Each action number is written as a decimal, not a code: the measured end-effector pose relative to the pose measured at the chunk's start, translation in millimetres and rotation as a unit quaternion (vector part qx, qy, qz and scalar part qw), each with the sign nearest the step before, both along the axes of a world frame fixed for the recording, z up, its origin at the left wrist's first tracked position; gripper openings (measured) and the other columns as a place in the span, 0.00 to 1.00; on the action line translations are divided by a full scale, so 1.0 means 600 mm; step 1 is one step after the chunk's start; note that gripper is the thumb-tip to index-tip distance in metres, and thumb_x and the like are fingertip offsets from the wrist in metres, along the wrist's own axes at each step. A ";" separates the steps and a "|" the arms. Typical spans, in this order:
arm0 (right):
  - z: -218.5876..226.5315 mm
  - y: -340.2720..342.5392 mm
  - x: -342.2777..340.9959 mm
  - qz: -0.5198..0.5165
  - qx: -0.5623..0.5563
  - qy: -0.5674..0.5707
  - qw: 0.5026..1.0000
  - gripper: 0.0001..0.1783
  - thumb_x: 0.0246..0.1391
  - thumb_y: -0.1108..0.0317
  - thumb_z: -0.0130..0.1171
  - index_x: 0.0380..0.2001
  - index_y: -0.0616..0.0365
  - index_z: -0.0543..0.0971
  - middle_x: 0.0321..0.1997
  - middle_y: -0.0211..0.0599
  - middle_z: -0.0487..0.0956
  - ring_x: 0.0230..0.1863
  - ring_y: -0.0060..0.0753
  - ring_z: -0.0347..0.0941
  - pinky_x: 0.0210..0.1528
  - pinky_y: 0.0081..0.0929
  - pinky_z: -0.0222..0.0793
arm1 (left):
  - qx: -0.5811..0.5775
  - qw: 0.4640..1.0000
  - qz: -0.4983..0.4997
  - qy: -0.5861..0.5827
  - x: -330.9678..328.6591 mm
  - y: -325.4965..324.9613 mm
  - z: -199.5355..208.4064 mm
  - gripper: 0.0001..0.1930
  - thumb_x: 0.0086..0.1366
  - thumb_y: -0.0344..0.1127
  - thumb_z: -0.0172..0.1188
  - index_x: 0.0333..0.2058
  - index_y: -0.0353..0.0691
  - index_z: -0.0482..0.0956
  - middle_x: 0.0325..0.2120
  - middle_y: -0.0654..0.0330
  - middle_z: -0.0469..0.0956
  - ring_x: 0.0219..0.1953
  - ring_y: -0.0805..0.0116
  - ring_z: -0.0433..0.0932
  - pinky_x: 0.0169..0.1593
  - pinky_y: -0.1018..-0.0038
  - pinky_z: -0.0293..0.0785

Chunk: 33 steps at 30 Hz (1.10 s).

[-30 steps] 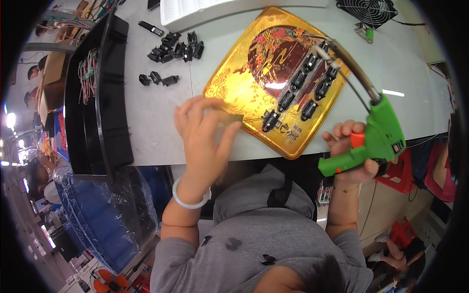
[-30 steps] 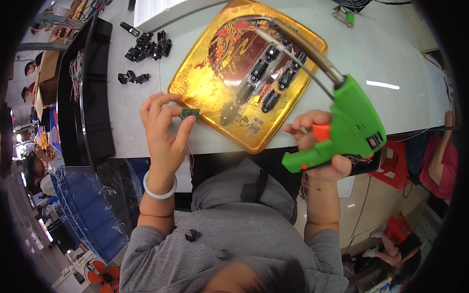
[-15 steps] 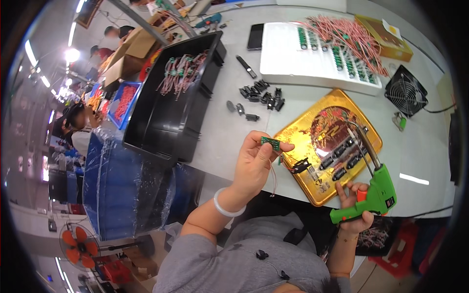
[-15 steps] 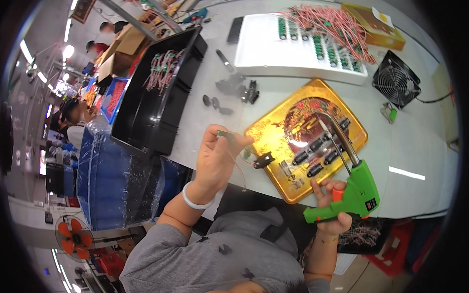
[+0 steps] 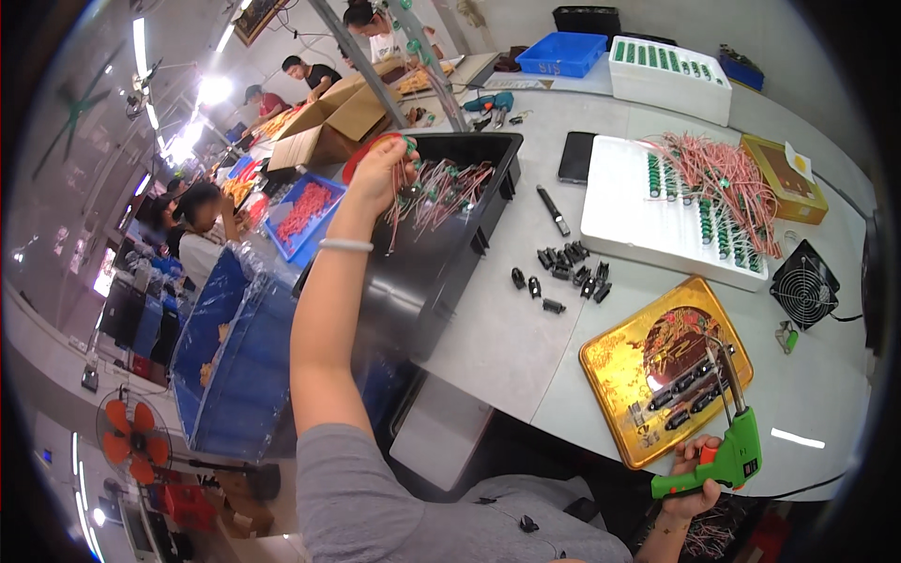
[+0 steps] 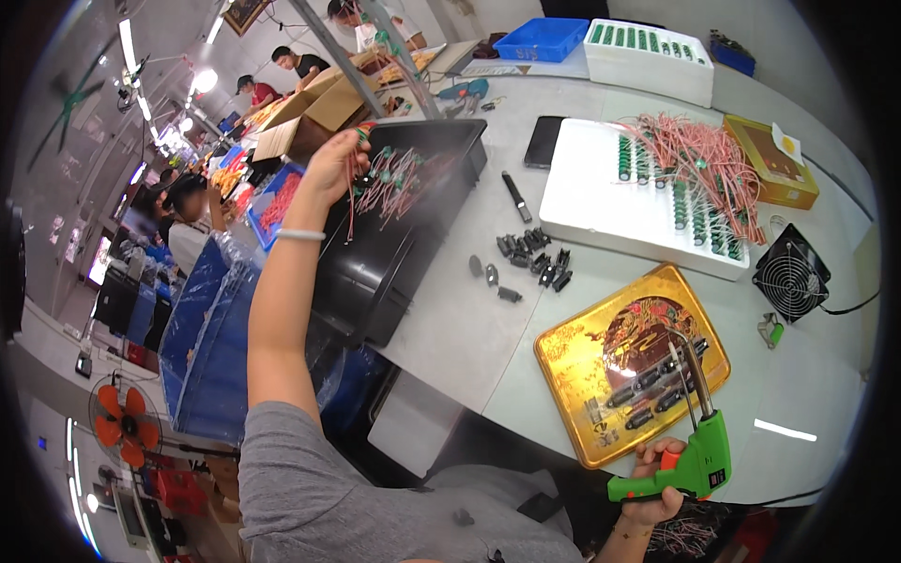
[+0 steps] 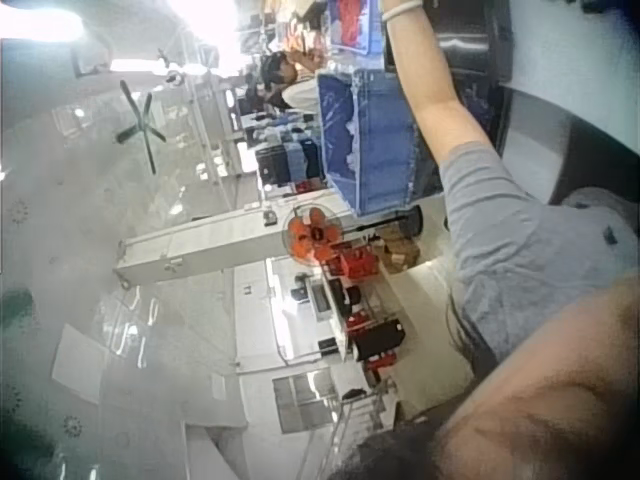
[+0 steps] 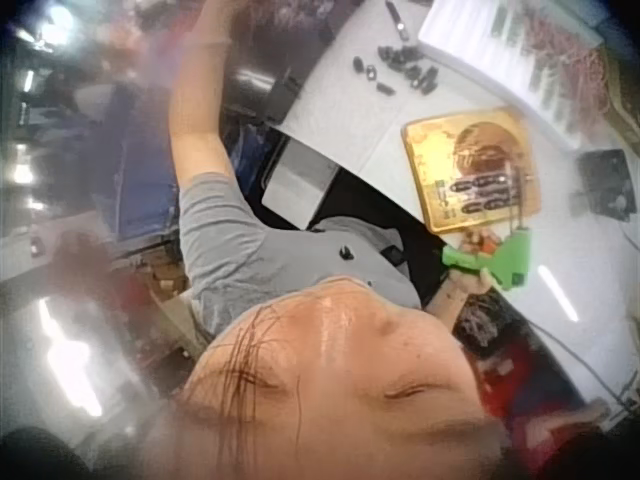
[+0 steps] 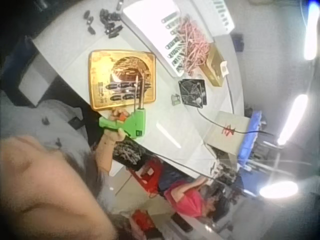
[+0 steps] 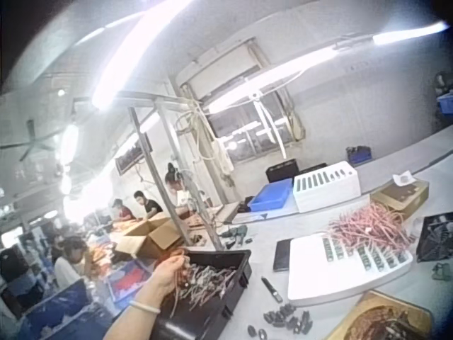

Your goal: Soldering wire connections onto small electronic circuit board components at a factory assembly station.

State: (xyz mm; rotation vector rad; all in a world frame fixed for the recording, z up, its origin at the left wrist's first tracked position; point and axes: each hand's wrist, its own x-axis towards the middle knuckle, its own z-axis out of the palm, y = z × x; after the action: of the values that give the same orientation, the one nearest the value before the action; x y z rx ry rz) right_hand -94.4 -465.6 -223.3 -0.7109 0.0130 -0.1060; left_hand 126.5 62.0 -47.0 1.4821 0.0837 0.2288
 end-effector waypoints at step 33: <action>0.009 -0.063 0.072 -0.077 0.066 -0.045 0.994 0.28 0.28 0.55 0.54 0.36 0.61 0.69 0.35 0.41 0.69 0.34 0.32 0.62 0.40 0.30 0.56 | 0.647 0.717 -0.007 -0.259 0.287 -0.598 -0.169 0.05 0.49 0.39 0.59 0.24 0.50 0.81 0.26 0.68 0.77 0.38 0.65 0.69 0.42 0.63 0.57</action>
State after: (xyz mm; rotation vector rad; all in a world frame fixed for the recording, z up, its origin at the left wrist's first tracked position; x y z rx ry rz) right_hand -51.2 -503.4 -218.0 -0.5708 -0.0116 -0.2835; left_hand 298.8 -296.6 -148.2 2.7468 -0.6930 0.7948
